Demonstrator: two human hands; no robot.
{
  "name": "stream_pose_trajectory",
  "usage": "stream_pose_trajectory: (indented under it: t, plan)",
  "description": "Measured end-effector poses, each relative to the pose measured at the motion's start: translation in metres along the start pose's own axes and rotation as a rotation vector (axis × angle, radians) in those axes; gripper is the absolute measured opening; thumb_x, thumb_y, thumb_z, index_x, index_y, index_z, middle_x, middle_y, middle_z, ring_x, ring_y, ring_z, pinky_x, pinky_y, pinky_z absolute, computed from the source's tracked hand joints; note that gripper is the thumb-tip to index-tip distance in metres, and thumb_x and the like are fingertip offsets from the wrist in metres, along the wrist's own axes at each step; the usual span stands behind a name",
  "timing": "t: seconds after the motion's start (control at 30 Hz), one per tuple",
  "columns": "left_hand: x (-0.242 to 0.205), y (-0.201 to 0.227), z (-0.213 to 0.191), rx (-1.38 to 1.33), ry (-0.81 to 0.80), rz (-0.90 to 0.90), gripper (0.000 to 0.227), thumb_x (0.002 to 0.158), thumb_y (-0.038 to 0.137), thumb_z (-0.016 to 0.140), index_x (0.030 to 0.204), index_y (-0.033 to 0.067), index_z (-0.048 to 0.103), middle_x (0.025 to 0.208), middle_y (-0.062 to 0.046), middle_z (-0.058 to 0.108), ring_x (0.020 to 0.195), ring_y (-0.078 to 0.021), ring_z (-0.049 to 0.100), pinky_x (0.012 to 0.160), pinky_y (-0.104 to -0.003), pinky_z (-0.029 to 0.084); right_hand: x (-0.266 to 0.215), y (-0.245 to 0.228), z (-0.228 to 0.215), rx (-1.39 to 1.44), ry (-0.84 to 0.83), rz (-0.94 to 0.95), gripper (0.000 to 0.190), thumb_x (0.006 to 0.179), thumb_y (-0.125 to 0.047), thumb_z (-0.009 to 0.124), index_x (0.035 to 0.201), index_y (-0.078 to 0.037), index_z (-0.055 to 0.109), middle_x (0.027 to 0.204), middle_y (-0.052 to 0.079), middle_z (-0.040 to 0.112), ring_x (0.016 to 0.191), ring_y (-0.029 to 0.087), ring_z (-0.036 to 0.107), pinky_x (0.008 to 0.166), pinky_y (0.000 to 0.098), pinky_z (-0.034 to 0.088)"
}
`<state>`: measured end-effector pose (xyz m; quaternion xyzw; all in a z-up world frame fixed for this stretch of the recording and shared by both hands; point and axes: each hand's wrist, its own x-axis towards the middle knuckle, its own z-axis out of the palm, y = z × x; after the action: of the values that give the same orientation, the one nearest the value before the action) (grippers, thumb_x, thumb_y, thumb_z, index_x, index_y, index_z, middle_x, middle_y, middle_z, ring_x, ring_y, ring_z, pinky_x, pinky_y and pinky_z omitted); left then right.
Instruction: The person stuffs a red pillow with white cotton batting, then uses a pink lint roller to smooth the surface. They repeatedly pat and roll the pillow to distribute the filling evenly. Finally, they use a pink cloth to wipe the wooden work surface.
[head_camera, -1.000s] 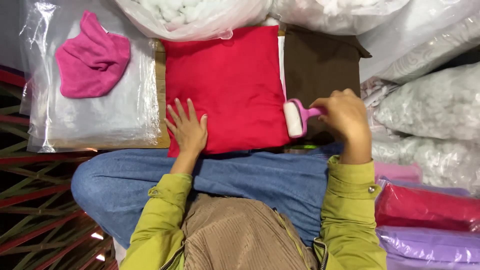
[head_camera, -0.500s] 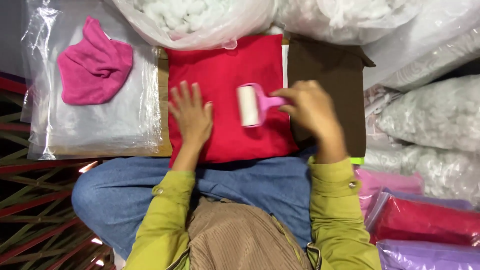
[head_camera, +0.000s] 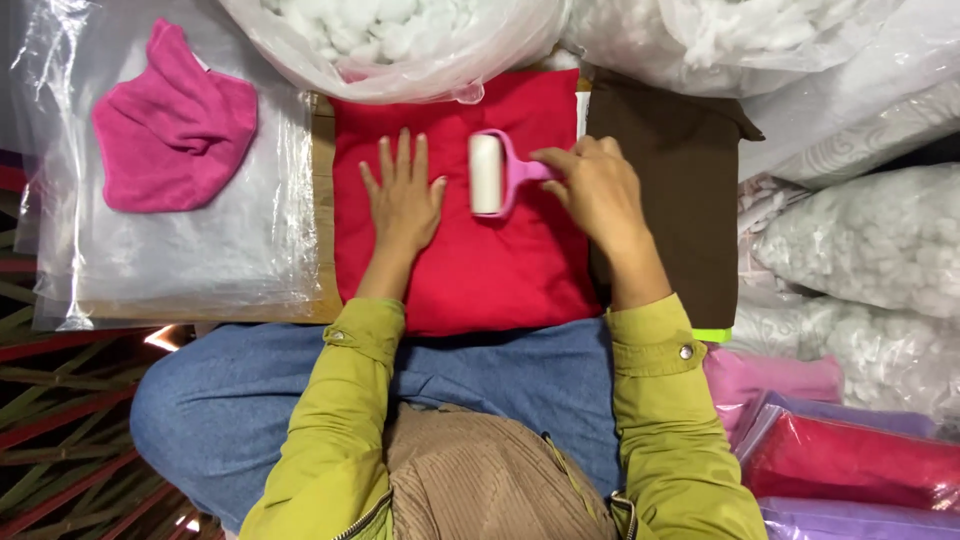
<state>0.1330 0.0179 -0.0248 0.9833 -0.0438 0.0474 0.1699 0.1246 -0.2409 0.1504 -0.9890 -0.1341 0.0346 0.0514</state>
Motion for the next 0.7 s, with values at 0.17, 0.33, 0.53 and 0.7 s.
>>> stream_pose_trajectory:
  t: [0.17, 0.33, 0.53, 0.7]
  plan:
    - [0.003, -0.035, -0.031, 0.026, 0.016, -0.177, 0.066, 0.105, 0.049, 0.051, 0.157, 0.0082, 0.043, 0.162, -0.020, 0.037, 0.152, -0.0441, 0.019, 0.110, -0.075, 0.027, -0.012, 0.068, -0.020, -0.166, 0.059, 0.139, 0.034, 0.091, -0.034, 0.081, 0.125, -0.034, 0.074, 0.094, 0.008, 0.066, 0.097, 0.032, 0.062, 0.076, 0.0442, 0.057]
    - [0.023, -0.004, -0.018, -0.052, 0.032, -0.010, 0.060, 0.107, 0.042, 0.052, 0.158, 0.0108, 0.042, 0.162, -0.018, 0.038, 0.151, -0.0435, 0.025, 0.116, -0.074, 0.020, 0.012, 0.017, 0.010, 0.147, 0.113, 0.096, 0.039, 0.095, -0.026, 0.077, 0.133, -0.030, 0.069, 0.101, 0.014, 0.064, 0.102, 0.040, 0.061, 0.083, 0.0501, 0.055]
    - [0.041, -0.066, -0.003, 0.030, -0.160, -0.237, 0.069, 0.106, 0.055, 0.044, 0.162, 0.0169, 0.035, 0.171, -0.008, 0.020, 0.155, -0.0428, 0.013, 0.119, -0.074, 0.016, 0.002, 0.071, 0.000, -0.291, 0.102, 0.281, 0.038, 0.088, -0.037, 0.084, 0.125, -0.033, 0.074, 0.091, 0.009, 0.066, 0.092, 0.035, 0.066, 0.074, 0.0456, 0.059]
    - [0.037, 0.001, -0.023, -0.019, -0.063, -0.028, 0.063, 0.106, 0.051, 0.046, 0.161, 0.0197, 0.038, 0.165, -0.014, 0.035, 0.155, -0.0387, 0.018, 0.120, -0.068, 0.017, 0.018, 0.007, 0.013, 0.104, 0.067, 0.252, 0.039, 0.099, -0.029, 0.072, 0.137, -0.029, 0.064, 0.102, 0.018, 0.064, 0.102, 0.043, 0.064, 0.088, 0.0550, 0.056]
